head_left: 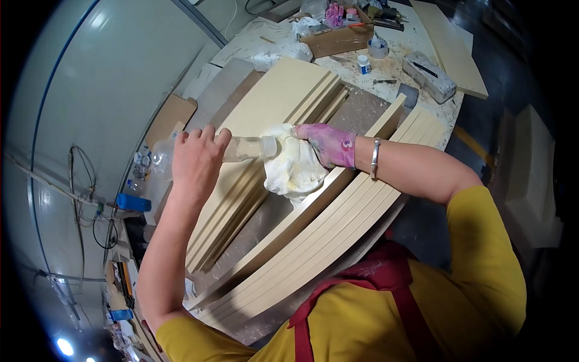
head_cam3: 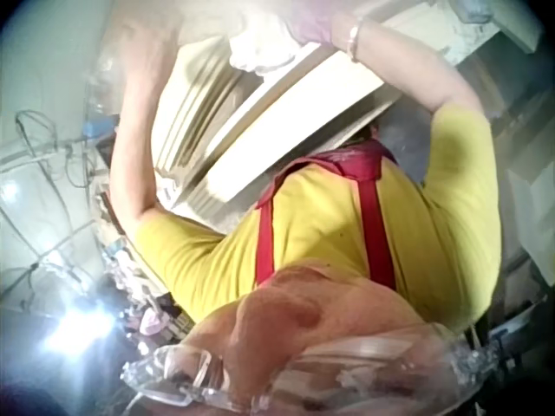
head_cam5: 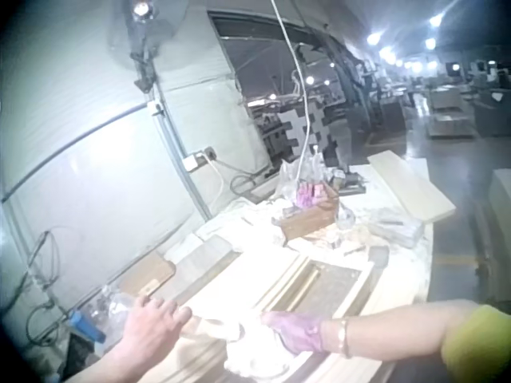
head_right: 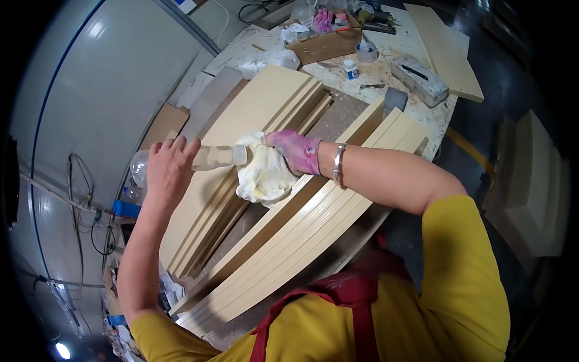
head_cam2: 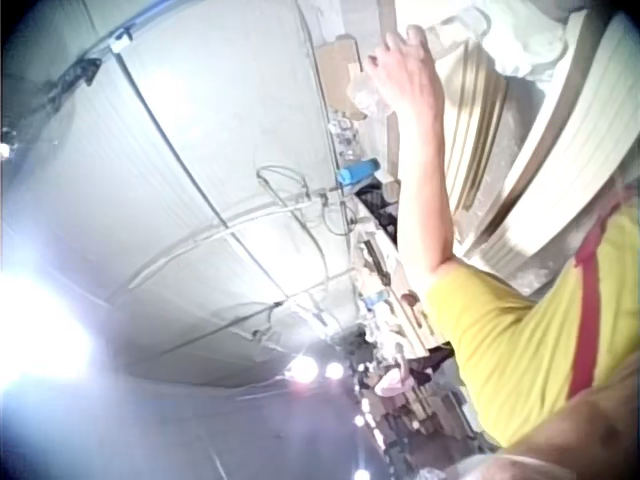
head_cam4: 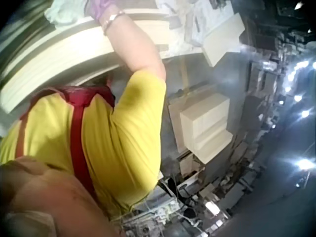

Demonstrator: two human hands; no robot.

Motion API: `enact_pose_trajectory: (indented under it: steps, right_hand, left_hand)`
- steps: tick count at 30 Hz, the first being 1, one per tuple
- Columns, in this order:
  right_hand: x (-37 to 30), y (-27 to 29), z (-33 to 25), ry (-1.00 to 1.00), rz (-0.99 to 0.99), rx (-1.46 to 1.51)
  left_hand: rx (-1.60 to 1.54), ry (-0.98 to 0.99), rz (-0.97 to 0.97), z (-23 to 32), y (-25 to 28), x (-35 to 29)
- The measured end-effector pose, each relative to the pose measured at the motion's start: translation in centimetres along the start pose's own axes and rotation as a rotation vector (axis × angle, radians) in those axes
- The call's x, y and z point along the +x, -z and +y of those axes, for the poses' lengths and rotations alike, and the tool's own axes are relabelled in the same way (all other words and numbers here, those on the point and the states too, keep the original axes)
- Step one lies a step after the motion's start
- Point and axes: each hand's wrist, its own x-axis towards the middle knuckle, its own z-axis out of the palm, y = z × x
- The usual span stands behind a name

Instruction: The person wipes the surface of stacked wooden planks with a cloth. They repeatedly pick up a plastic bottle to pour liquid onto the cloth and continue wiping the wood. The person handles the planks one by one, wiping them and stacking them back on the pile.

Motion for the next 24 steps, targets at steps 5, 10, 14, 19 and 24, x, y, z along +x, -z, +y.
enact_pose_trajectory:
  steps: [5,10,14,19,24]
  right_hand:
    - [0.7,0.0,-0.4,-0.084,-0.046,-0.014]
    - [0.6,-0.7,-0.9,-0.120,-0.049,0.044]
    - [1.4,-0.1,-0.7,-0.095,-0.033,0.018]
    - [2.6,-0.1,-0.4,-0.127,-0.006,0.051]
    - [2.1,0.6,-0.1,-0.074,-0.159,0.043]
  left_hand:
    - [0.007,0.010,0.039,-0.3,-0.6,0.1]
    - [0.035,0.006,0.026,-0.1,-1.0,-0.2]
    - [-0.052,0.026,0.085,0.0,-2.0,-0.5]
    - [-0.633,0.296,0.175,0.5,-7.2,-0.1]
    - [-1.273,0.611,0.365,0.1,-13.3,2.6]
